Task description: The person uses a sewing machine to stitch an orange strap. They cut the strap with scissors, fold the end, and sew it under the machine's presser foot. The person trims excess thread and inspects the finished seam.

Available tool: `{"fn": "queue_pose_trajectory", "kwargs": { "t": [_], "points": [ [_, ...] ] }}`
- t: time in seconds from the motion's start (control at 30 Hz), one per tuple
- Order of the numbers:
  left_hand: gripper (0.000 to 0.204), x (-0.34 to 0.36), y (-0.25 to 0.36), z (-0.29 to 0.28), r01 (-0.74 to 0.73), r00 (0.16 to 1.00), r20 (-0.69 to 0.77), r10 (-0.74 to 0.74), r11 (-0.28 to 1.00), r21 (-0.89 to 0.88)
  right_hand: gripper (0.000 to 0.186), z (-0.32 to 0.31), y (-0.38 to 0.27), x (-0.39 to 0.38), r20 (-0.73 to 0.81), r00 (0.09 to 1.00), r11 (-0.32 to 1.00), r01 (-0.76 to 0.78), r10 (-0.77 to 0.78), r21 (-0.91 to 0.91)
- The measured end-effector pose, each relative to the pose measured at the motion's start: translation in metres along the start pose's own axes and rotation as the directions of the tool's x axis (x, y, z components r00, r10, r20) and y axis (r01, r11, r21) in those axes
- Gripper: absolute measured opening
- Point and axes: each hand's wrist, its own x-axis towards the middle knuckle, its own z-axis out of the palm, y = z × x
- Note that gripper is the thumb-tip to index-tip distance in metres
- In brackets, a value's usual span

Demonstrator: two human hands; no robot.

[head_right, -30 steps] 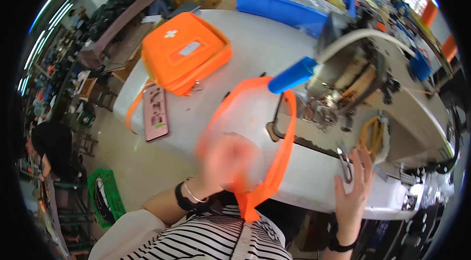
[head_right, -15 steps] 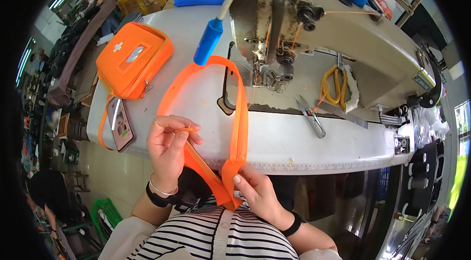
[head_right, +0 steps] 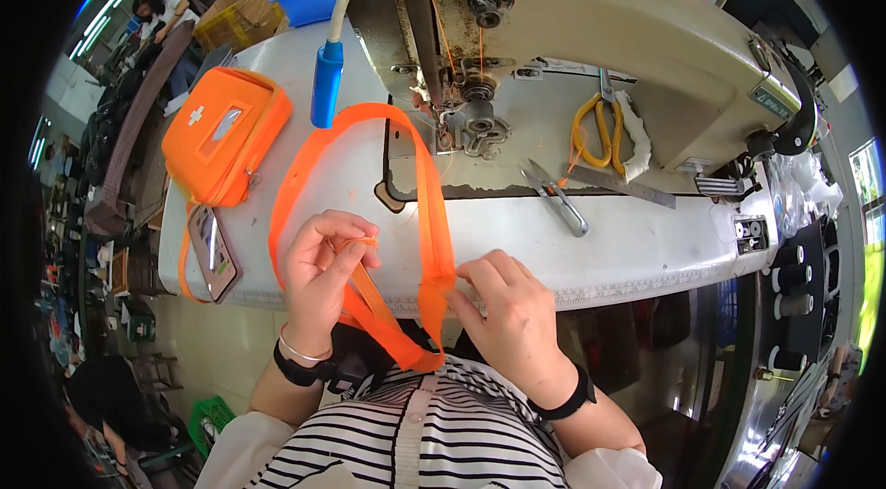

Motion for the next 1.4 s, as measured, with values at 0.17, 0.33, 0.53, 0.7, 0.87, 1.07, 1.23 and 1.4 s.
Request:
{"fn": "queue_pose_trajectory", "kwargs": {
  "t": [0.17, 0.33, 0.53, 0.7, 0.87, 1.07, 1.23, 1.4],
  "points": [
    [0.010, 0.004, 0.002, -0.008, 0.042, 0.999, 0.025, -0.041, 0.996, -0.077, 0.021, 0.010, -0.001, 0.013, 0.038, 0.991, 0.983, 0.132, -0.128, -0.127],
    [0.011, 0.010, 0.015, -0.013, -0.018, 0.999, -0.042, 0.017, 0.999, -0.035, 0.025, 0.010, 0.006, 0.032, -0.073, 0.988, 0.982, 0.128, -0.139, -0.142],
    [0.019, 0.022, 0.026, -0.002, -0.061, 0.994, 0.087, 0.072, 0.990, -0.125, 0.026, -0.001, -0.034, 0.034, 0.296, 0.955, 0.874, -0.118, -0.031, 0.471],
    [0.044, 0.018, 0.033, 0.018, -0.243, 0.968, 0.105, 0.227, 0.953, 0.180, 0.015, 0.020, -0.022, 0.038, 0.147, 0.987, 0.882, -0.005, -0.072, 0.471],
    [0.027, -0.037, 0.041, -0.012, -0.286, 0.956, 0.210, 0.205, 0.808, 0.516, 0.011, 0.019, -0.008, 0.034, 0.103, 0.978, 0.772, -0.208, 0.184, 0.601],
    [0.030, -0.087, 0.023, -0.030, 0.532, 0.736, 0.372, -0.566, 0.823, 0.199, 0.014, 0.009, -0.017, 0.035, 0.248, 0.939, 0.501, -0.338, 0.238, 0.797],
    [0.042, -0.085, 0.016, -0.014, 0.517, 0.844, 0.223, -0.488, 0.850, -0.098, 0.014, 0.016, -0.009, 0.027, 0.264, 0.962, 0.405, -0.268, 0.066, 0.874],
    [0.040, -0.079, 0.009, -0.003, 0.229, 0.965, -0.088, -0.247, 0.957, -0.179, 0.012, 0.011, -0.002, 0.010, 0.206, 0.978, 0.555, -0.158, -0.024, 0.817]
  ]
}}
